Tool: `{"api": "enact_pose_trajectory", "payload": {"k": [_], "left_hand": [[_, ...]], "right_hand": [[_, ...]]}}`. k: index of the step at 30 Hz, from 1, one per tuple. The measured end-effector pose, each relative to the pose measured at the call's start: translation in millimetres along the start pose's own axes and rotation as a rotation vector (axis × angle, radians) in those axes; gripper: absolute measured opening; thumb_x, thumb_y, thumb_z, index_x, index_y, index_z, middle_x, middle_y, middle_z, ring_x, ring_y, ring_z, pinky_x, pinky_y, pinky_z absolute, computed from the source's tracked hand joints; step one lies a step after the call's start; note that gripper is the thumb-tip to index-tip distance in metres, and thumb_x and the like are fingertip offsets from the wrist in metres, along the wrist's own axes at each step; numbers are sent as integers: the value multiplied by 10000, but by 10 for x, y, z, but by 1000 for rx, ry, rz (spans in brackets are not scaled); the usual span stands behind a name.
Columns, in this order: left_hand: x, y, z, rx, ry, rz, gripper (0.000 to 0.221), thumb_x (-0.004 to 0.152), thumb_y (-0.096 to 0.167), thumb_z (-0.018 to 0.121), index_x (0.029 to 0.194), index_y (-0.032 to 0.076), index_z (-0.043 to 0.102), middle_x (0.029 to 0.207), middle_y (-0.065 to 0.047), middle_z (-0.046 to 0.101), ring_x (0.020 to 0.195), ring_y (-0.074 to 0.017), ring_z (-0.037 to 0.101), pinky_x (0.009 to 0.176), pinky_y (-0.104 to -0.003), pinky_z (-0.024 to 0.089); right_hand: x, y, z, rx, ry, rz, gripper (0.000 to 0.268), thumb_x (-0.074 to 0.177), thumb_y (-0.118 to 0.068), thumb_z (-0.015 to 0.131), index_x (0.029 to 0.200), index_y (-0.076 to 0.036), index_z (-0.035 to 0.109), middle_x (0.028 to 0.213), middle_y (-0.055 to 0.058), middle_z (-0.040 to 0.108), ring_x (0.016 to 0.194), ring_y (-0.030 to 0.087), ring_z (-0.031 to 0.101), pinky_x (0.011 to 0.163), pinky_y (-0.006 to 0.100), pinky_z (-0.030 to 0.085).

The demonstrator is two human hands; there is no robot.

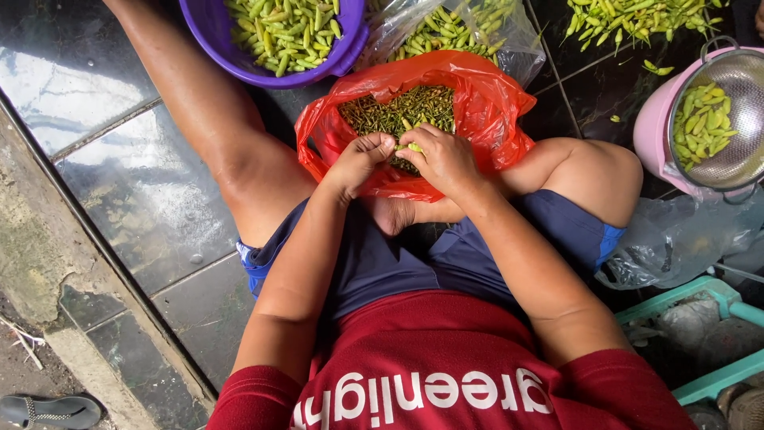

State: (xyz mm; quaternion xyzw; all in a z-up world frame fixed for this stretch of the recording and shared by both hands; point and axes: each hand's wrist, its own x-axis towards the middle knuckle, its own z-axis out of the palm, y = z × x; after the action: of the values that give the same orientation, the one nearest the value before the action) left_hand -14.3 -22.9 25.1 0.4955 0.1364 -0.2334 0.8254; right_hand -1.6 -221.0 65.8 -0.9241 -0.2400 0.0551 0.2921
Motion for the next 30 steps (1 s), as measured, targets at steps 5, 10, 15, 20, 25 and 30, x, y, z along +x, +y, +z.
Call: {"api": "enact_pose_trajectory", "payload": {"k": [5,10,15,20,25,30], "left_hand": [[45,-55,-47,-83,-17,-70,201,975,244,721,871,76,687,707,-6,620,642,-76,613,659,-223,583],[56,-66,-84,-150,-21,-93,212,981,277,711,897,85,680,757,-5,637,703,-75,637,708,-247,624],[85,-112,-113,-177,-15,-73,205,981,297,710,916,105,680,781,-1,650,714,-69,630,735,-240,614],[91,-129,-89,-210,-7,-49,195,986,282,706,908,106,675,781,-3,641,726,-80,621,747,-248,601],[95,-142,-65,-243,-9,-25,166,985,274,703,917,123,685,790,-1,657,739,-78,627,750,-240,592],[23,222,-124,-455,-25,74,190,970,359,702,923,175,687,840,9,636,812,-100,602,804,-257,551]], "right_hand": [[32,-33,-9,65,34,-30,153,969,-290,725,1098,-227,672,977,2,693,939,295,734,787,447,600],[77,-49,-32,134,51,-53,161,971,-261,740,1104,-200,672,989,14,701,961,299,729,792,447,599],[124,-107,-95,128,31,-66,153,984,-266,726,1101,-192,660,973,31,690,951,316,722,787,454,594],[165,-128,-140,59,6,-74,164,985,-281,718,1108,-191,659,956,40,685,919,318,727,772,465,594],[175,-156,-207,-46,-36,-86,166,993,-315,695,1111,-208,648,922,40,657,849,327,728,722,480,592],[116,46,-150,-131,-160,-12,170,984,-316,686,1090,-184,671,944,43,679,826,335,736,709,491,600]]}}
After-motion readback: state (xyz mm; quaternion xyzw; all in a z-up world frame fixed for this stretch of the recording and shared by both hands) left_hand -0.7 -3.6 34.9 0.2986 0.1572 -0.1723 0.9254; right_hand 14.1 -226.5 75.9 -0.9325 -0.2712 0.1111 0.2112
